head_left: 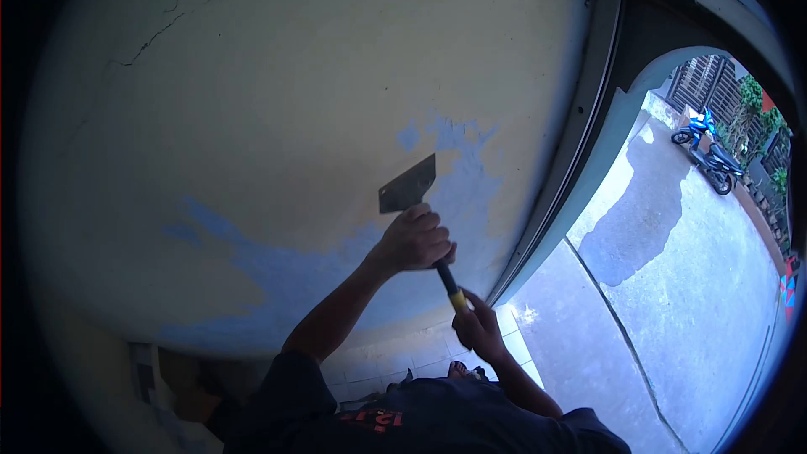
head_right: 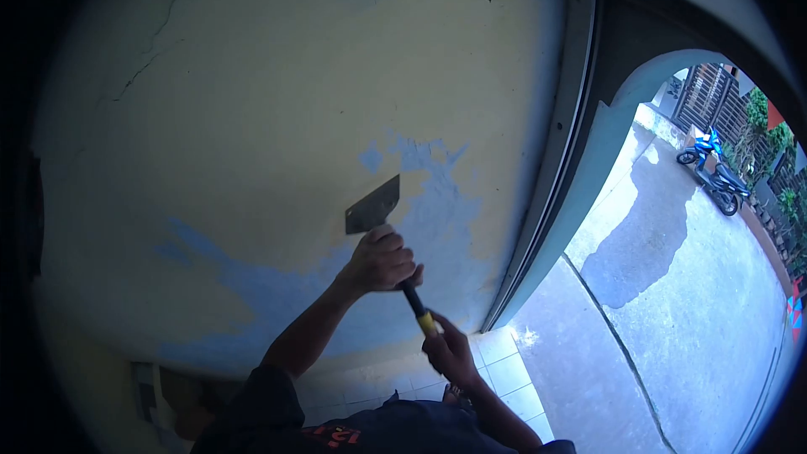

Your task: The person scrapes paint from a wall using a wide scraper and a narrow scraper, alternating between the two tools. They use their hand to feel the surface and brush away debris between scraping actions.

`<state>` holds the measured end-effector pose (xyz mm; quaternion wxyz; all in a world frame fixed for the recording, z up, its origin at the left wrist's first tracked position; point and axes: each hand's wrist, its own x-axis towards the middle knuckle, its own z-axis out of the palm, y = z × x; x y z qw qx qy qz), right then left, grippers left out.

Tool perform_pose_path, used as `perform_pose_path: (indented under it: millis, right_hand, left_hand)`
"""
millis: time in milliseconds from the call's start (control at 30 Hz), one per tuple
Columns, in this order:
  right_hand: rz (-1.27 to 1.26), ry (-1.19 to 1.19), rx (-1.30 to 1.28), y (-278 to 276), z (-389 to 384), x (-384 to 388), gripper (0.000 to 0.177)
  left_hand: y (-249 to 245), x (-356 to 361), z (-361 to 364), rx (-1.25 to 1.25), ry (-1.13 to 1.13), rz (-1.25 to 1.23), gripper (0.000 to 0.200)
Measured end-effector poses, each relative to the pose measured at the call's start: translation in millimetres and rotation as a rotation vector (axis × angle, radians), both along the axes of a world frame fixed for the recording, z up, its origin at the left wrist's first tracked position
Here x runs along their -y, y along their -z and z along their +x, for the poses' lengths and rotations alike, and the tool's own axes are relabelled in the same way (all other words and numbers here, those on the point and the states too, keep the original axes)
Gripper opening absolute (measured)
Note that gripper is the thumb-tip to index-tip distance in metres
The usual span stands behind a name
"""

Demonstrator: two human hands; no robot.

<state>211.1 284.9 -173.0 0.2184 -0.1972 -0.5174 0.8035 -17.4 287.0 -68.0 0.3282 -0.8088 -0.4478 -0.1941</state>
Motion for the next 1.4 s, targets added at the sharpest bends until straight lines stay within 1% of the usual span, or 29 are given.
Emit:
perform_pose_path:
  millis: [67,133,200,267,333,367,500,600,733,833,867,933,1000,1100,1167,1267,1333,1400]
  right_hand:
    - [0.157,0.074,0.05,-0.8,-16.8,-13.4,0.051]
    - [0.202,0.09,0.073,4.5,-22.0,-19.6,0.051]
    - [0.108,0.048,0.067,6.3,-23.0,-17.9,0.051]
    - [0.093,0.051,0.033,9.8,-26.8,-12.2,0.052]
    - [0.022,0.053,-0.002,11.8,-29.2,-4.9,0.051]
    - [0.054,0.046,-0.012,10.2,-30.2,-4.5,0.051]
    - [-0.061,-0.022,-0.063,10.0,-29.6,-7.6,0.054]
    - [-0.065,-0.031,-0.069,6.3,-29.6,-8.4,0.055]
    - [-0.024,-0.023,-0.053,3.2,-29.5,-8.4,0.055]
    - [0.098,0.1,0.058,5.1,-29.7,-7.4,0.054]
    - [0.068,0.096,0.045,10.3,-29.7,-6.9,0.053]
    - [0.129,0.092,0.055,15.8,-33.8,-8.7,0.052]
    - [0.126,0.09,0.017,18.5,-36.5,-9.4,0.052]
    - [0.139,0.112,0.053,17.4,-31.0,-8.4,0.053]
    - [0.069,0.065,0.045,10.1,-29.2,-10.1,0.053]
    - [0.104,0.018,0.051,11.0,-28.2,-17.6,0.054]
    - [0.099,0.012,0.007,12.0,-33.9,-16.0,0.054]
    - [0.075,0.003,-0.029,14.3,-33.1,-12.3,0.055]
  left_hand:
    - [5.7,-15.4,-9.4,-0.043,-0.014,-0.007,0.025]
    - [9.3,-23.5,-14.5,-0.04,0.024,-0.007,0.025]
    - [10.8,-24.0,-18.6,-0.047,0.02,-0.005,0.026]
    - [7.1,-25.3,-22.6,-0.125,0.072,0.015,0.026]
    - [5.9,-26.6,-21.9,-0.137,0.076,0.003,0.026]
    - [5.1,-23.7,-24.5,-0.157,0.071,-0.013,0.027]
    - [2.8,-25.5,-22.7,-0.112,0.113,-0.034,0.027]
    - [1.1,-23.8,-25.4,-0.138,0.057,-0.003,0.026]
    - [5.4,-22.9,-21.6,-0.092,0.066,0.004,0.028]
    - [14.0,-20.2,-24.4,-0.071,0.067,-0.001,0.027]
    - [15.5,-24.1,-26.1,-0.059,0.077,-0.001,0.027]
    - [19.0,-25.8,-28.8,-0.045,0.092,0.032,0.027]
    - [19.2,-23.5,-30.1,-0.117,0.06,-0.008,0.023]
    - [18.7,-21.6,-28.2,-0.102,0.052,-0.019,0.025]
    - [25.2,-17.7,-26.0,-0.08,0.046,-0.028,0.025]
    - [21.9,-22.7,-28.8,-0.072,0.045,-0.002,0.024]
    - [18.7,-21.0,-27.6,-0.129,0.034,0.007,0.024]
    - [13.6,-19.2,-24.2,-0.124,0.022,-0.013,0.024]
